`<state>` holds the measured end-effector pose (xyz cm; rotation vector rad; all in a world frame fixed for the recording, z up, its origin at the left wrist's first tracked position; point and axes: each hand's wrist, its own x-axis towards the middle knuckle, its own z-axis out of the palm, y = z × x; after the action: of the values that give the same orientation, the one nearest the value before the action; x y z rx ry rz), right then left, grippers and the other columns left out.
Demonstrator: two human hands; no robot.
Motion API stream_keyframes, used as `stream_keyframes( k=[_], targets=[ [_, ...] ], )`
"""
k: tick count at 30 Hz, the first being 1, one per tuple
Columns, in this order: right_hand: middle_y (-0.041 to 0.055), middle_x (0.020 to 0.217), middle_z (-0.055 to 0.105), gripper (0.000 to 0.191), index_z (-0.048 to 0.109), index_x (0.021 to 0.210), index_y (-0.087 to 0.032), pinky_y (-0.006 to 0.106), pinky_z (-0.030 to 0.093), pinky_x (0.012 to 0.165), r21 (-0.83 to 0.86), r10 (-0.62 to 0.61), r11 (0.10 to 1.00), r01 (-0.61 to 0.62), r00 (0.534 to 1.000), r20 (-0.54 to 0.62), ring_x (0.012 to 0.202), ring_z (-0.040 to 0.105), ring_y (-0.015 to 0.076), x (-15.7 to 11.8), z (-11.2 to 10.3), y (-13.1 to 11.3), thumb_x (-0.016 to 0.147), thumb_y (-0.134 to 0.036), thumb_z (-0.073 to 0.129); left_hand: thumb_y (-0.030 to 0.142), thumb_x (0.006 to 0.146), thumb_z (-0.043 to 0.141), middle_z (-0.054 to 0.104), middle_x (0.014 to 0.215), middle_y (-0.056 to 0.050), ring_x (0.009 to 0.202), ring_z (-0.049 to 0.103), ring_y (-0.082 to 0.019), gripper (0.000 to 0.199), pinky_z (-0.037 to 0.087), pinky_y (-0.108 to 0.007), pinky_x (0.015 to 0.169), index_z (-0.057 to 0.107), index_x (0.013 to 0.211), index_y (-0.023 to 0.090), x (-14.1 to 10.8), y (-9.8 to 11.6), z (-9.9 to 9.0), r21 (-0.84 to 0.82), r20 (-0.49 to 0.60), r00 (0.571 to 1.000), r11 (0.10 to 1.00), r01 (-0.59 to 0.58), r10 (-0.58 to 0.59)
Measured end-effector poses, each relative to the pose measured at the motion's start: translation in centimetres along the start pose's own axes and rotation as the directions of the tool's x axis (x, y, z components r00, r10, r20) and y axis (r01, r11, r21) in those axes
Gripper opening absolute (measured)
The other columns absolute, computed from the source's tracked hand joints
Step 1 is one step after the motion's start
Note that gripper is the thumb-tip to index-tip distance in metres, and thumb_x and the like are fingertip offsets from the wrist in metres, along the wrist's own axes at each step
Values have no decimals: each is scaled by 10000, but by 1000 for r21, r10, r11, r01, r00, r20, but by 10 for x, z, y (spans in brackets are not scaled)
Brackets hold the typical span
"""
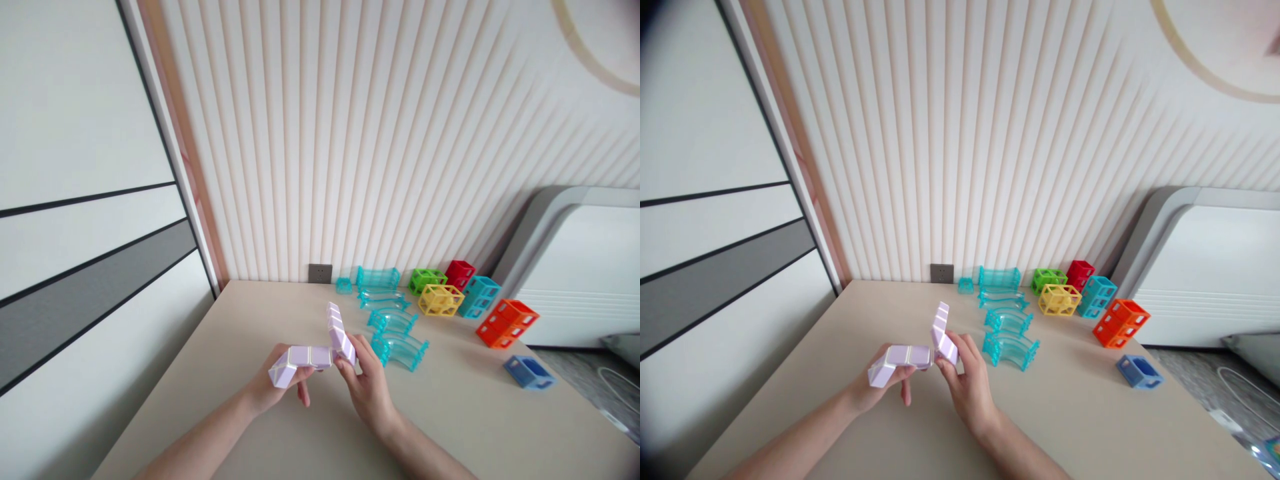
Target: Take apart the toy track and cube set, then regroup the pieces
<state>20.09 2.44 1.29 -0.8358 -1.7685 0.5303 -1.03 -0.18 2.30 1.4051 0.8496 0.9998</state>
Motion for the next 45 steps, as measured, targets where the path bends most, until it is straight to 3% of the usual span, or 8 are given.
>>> stream_keyframes(
  k=[7, 13, 18, 21, 26, 31, 38, 45],
  targets=[
    [63, 932, 665, 284, 677, 1189, -228, 291, 544, 718, -40, -9, 999, 8, 1000, -17, 809, 632, 218, 0, -1, 2, 986, -411, 602, 544, 895, 679, 737, 906, -125, 501, 691, -175, 451, 467, -239, 410, 772, 961, 108, 0, 5, 1, -15, 20, 1000, 1000, -7, 8],
    [67, 950, 663, 259, 630, 1188, -210, 303, 539, 748, 18, 31, 999, -32, 998, 47, 820, 623, 211, -1, -3, 5, 1000, -366, 544, 463, 803, 810, 742, 971, -119, 555, 704, -179, 506, 542, -279, 511, 729, 1211, 175, 0, -17, 3, -115, -79, 996, 992, -50, 41],
    [73, 1039, 664, 367, 587, 1272, -219, 295, 551, 758, 279, 162, 937, -210, 969, 188, 896, 642, 217, 4, -3, -1, 983, -444, 569, 330, 810, 826, 756, 969, -110, 826, 707, -238, 349, 563, -342, 726, 779, 1147, 253, 2, -17, -4, 244, -67, 937, 917, -317, 342],
    [60, 980, 680, 407, 612, 1240, -215, 297, 558, 725, 371, 219, 872, -321, 931, 291, 843, 651, 212, 8, -4, -4, 950, -501, 617, 319, 821, 819, 748, 901, -90, 794, 680, -217, 326, 549, -334, 723, 785, 1143, 277, 2, -15, -7, 338, -66, 919, 875, -346, 389],
    [67, 1022, 695, 494, 602, 1259, -237, 328, 573, 763, 459, 223, 824, -331, 936, 273, 870, 665, 228, 9, -3, -3, 895, -561, 681, 337, 713, 903, 697, 916, -82, 669, 692, -194, 476, 569, -282, 529, 775, 1165, 260, 1, -16, -1, -3, -78, 980, 983, -183, 182],
    [83, 1079, 681, 464, 592, 1280, -235, 328, 566, 816, 459, 214, 837, -297, 950, 226, 931, 659, 233, 2, -1, 1, 909, -495, 694, 369, 652, 939, 717, 906, -92, 542, 730, -201, 511, 585, -277, 490, 790, 1112, 203, -1, -18, 5, -285, -70, 997, 957, -58, 40],
    [54, 1092, 617, 287, 596, 1259, -286, 274, 517, 821, 453, 126, 872, -183, 980, 154, 948, 610, 202, -5, 3, 1, 977, -336, 626, 423, 784, 845, 735, 694, -83, 476, 720, -202, 463, 490, -199, 403, 749, 1115, 114, -2, -17, 8, -233, -101, 993, 972, 35, -60],
    [69, 1135, 607, 343, 574, 1302, -317, 334, 497, 884, 349, 25, 936, -50, 997, 76, 1020, 591, 239, -12, 2, 5, 967, -258, 618, 543, 842, 754, 673, 572, -41, 413, 673, -171, 468, 400, -179, 351, 743, 990, 99, -1, -17, 14, -241, -98, 991, 968, 70, -96]
  ],
)
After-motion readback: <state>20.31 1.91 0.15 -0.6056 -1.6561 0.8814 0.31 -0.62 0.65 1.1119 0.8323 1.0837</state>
